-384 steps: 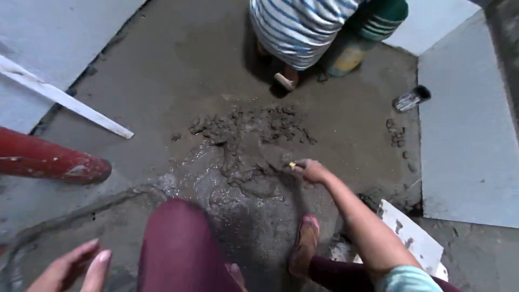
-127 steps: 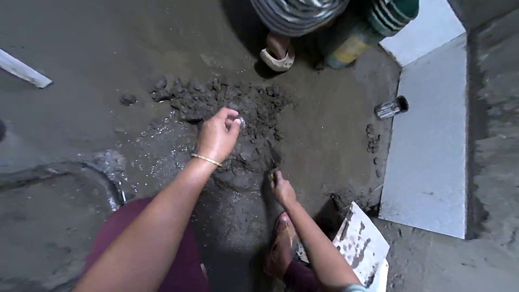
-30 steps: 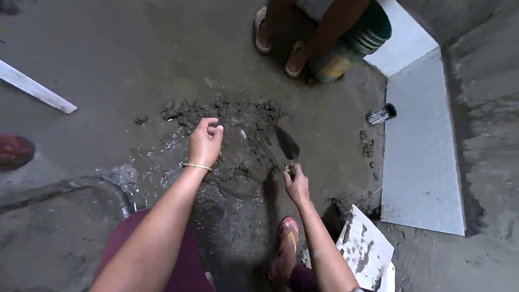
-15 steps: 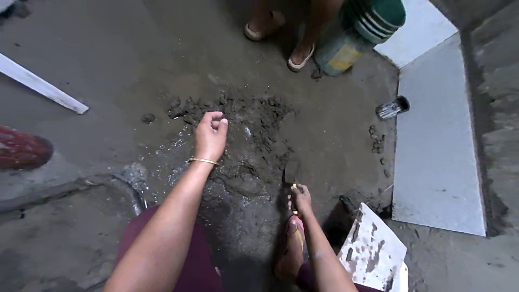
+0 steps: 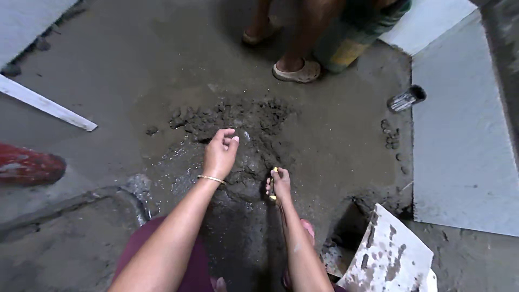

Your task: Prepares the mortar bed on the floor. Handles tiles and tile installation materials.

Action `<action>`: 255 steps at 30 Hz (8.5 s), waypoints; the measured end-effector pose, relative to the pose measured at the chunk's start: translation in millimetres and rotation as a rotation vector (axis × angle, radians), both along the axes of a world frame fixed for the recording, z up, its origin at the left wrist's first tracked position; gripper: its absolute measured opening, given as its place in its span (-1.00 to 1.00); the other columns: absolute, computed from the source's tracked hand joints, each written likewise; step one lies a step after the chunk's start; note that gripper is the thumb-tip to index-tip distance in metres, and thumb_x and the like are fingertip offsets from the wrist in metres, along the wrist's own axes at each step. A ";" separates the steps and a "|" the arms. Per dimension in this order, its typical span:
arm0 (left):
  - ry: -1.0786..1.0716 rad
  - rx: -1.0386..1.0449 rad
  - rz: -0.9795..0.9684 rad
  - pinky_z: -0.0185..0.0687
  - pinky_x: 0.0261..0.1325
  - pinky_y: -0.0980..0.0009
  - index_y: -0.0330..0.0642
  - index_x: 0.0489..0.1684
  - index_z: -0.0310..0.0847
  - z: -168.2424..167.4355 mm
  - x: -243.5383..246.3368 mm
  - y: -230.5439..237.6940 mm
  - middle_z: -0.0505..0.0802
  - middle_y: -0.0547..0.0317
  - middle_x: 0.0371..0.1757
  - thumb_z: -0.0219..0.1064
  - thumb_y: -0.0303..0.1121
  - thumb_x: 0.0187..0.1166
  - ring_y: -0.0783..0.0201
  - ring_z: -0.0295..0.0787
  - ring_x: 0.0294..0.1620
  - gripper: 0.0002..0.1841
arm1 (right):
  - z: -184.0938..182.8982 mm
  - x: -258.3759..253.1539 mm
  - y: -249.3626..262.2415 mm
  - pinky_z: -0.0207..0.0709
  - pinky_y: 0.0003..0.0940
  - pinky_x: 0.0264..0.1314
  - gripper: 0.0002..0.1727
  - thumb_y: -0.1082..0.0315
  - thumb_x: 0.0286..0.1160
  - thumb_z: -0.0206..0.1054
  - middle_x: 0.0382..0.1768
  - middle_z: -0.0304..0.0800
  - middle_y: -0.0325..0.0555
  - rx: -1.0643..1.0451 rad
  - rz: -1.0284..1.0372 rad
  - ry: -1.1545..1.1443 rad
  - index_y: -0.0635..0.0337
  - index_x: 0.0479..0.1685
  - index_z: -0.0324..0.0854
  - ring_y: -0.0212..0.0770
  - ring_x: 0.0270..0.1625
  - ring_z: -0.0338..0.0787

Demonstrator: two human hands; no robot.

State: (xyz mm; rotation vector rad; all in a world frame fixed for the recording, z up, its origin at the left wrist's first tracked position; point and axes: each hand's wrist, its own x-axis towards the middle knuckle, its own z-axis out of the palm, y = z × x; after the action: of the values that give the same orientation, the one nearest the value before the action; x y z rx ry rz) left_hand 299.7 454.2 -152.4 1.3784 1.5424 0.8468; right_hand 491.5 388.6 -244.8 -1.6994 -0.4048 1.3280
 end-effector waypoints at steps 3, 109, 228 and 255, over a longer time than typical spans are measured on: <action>-0.030 -0.011 0.040 0.77 -0.03 0.23 -0.24 0.49 0.50 -1.5 3.1 8.4 0.83 -0.04 0.02 0.15 -0.27 0.84 0.22 0.83 -0.19 -0.62 | 22.6 7.3 -13.2 0.74 -0.21 -0.33 -0.47 0.29 0.81 0.20 -0.30 0.75 0.09 -0.028 0.352 -0.473 0.26 0.67 0.24 -0.13 -0.45 0.78; -0.243 0.019 0.472 0.59 -0.34 0.45 -0.37 0.59 0.33 13.4 -47.8 24.0 0.75 -0.05 -0.13 -0.02 -0.28 0.92 0.36 0.64 -0.45 -0.58 | 57.2 52.4 4.7 0.56 0.38 0.35 -0.50 0.12 0.80 0.18 0.30 0.73 0.33 -0.341 1.374 -0.899 0.10 0.63 0.41 0.34 0.34 0.76; 0.726 -0.647 0.641 0.21 0.69 -0.25 -0.35 0.27 0.68 370.5 -284.2 -598.2 0.72 -0.36 0.35 0.33 -0.41 0.68 -0.33 0.53 0.54 -0.70 | 446.7 -143.6 -356.0 0.59 0.20 0.49 -0.58 0.56 0.42 0.29 0.37 0.71 0.37 0.712 1.939 -0.545 0.49 0.29 0.68 0.35 0.42 0.72; -0.777 -0.231 2.018 0.39 0.54 -0.29 0.05 0.90 -0.02 359.6 -284.2 -715.3 0.24 -0.10 0.85 -0.07 0.23 0.81 -0.18 0.27 0.76 -0.26 | 483.2 -418.0 -450.6 0.58 0.31 0.38 -0.60 0.43 0.72 0.12 0.53 0.56 0.31 0.258 2.814 -1.076 0.26 0.46 0.59 0.35 0.49 0.65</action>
State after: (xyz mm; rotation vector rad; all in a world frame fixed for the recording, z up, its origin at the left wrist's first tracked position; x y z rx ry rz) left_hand 15.5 -261.1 207.2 -1.1380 1.8086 1.8021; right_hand 73.5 -62.0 238.4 0.0995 2.0994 -0.4813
